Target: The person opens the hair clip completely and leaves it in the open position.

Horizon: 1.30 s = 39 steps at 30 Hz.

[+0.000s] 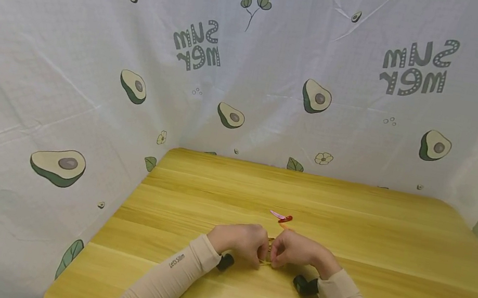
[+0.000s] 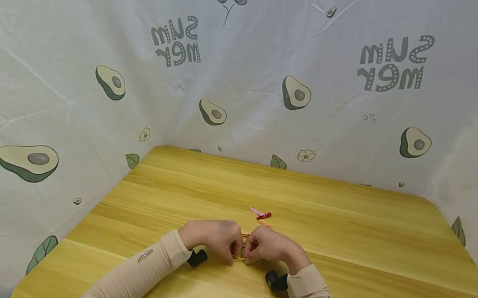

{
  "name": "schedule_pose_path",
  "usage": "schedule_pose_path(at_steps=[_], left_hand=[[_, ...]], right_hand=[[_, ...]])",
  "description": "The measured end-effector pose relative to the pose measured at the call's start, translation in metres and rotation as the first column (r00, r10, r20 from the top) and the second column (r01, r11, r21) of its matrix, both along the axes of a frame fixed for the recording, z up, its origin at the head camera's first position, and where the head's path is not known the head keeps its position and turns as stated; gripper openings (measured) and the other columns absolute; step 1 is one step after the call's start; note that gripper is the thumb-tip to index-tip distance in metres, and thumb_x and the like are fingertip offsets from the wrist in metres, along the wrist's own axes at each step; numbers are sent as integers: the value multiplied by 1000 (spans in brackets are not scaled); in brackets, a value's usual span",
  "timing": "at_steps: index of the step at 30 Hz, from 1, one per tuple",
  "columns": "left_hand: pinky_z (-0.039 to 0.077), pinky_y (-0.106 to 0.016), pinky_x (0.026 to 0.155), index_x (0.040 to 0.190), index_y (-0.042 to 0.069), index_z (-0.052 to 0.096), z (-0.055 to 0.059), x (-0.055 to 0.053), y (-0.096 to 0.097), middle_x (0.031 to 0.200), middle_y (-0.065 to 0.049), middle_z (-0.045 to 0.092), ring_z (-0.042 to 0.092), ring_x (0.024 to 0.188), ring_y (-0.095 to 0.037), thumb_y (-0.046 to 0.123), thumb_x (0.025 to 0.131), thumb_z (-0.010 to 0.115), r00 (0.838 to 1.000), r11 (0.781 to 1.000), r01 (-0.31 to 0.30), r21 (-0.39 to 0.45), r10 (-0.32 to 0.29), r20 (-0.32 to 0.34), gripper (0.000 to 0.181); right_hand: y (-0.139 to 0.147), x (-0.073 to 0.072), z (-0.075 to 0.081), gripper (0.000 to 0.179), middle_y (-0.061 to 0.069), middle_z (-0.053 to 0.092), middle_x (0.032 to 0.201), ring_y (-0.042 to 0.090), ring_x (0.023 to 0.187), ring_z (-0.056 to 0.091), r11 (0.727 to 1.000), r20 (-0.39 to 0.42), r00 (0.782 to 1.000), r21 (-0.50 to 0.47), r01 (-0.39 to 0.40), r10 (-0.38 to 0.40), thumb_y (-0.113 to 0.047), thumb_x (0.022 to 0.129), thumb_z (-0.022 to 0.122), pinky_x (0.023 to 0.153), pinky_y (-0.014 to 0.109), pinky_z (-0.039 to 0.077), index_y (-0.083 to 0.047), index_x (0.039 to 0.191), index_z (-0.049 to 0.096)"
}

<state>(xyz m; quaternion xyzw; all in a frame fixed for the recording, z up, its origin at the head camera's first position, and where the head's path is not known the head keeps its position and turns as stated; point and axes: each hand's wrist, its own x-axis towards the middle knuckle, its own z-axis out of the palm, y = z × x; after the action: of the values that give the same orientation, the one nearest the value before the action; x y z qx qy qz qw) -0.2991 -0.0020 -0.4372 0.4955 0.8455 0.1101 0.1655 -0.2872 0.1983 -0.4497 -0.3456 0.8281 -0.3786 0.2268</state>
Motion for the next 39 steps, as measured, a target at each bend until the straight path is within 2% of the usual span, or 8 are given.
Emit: schedule_pose_path(at_steps=[6, 10, 17, 22, 25, 30, 34, 39], left_hand=[[18, -16, 48, 55, 18, 45, -1, -1, 2, 54, 11, 28, 23, 51, 0, 4, 76, 77, 1000, 1000, 30, -4, -30, -1, 40], [18, -16, 48, 56, 18, 46, -1, -1, 3, 54, 11, 28, 23, 51, 1, 4, 75, 77, 1000, 1000, 27, 2, -27, 2, 38], [37, -13, 53, 68, 16, 66, 5, -3, -2, 63, 13, 50, 40, 58, 2, 6, 78, 79, 999, 998, 2, 57, -4, 38, 18], [45, -12, 60, 81, 14, 76, 8, -11, -8, 75, 13, 64, 49, 64, 4, 12, 84, 79, 997, 990, -31, 136, 22, 69, 4], [48, -14, 63, 87, 13, 78, 8, -18, -10, 80, 10, 70, 54, 67, 3, 13, 85, 78, 990, 978, -86, 188, 62, 130, 2], [49, -17, 67, 94, 10, 76, 12, -37, -8, 85, 5, 71, 58, 72, -1, 10, 87, 76, 963, 953, -178, 247, 116, 245, 6], [50, -18, 69, 98, 6, 75, 15, -58, -2, 87, 3, 71, 59, 75, -3, 11, 89, 75, 952, 938, -225, 265, 154, 263, 10], [51, -21, 72, 102, 4, 75, 13, -84, 4, 91, 1, 71, 61, 80, -7, 10, 90, 73, 935, 915, -292, 280, 210, 287, 13]], right_hand=[[1, 0, 0, 7, -7, 62, 70, 2, 61, 49, 1000, -2, 1000, 2, -3, 3, 4, 78, 75, 58, 19, 41, -2, 76, 72], [1, 0, 0, 6, -7, 61, 71, 2, 62, 50, 1000, -2, 1000, 2, -1, 1, 4, 78, 76, 58, 18, 42, -1, 77, 71], [3, 2, 4, 8, -6, 60, 74, 3, 62, 48, 1000, 26, 1000, 17, 16, -17, 2, 77, 77, 58, 19, 41, -1, 82, 72], [6, 0, 11, 10, 1, 68, 84, 6, 69, 54, 999, 37, 999, 20, 32, -33, 4, 79, 74, 64, 22, 47, -1, 88, 72], [10, -4, 13, 9, 4, 71, 89, 8, 74, 59, 999, 16, 999, 8, 51, -51, 2, 82, 71, 69, 23, 50, 0, 91, 72], [18, -16, 15, 11, 12, 71, 94, 11, 81, 62, 993, -4, 994, -41, 112, -113, -1, 88, 68, 75, 25, 51, 5, 98, 69], [23, -27, 18, 18, 21, 70, 100, 14, 88, 63, 976, 10, 979, -76, 204, -204, -2, 92, 64, 79, 29, 53, 10, 105, 66], [27, -39, 23, 22, 27, 69, 104, 19, 84, 63, 942, 32, 947, -91, 322, -320, -1, 92, 61, 75, 35, 53, 13, 108, 64]])
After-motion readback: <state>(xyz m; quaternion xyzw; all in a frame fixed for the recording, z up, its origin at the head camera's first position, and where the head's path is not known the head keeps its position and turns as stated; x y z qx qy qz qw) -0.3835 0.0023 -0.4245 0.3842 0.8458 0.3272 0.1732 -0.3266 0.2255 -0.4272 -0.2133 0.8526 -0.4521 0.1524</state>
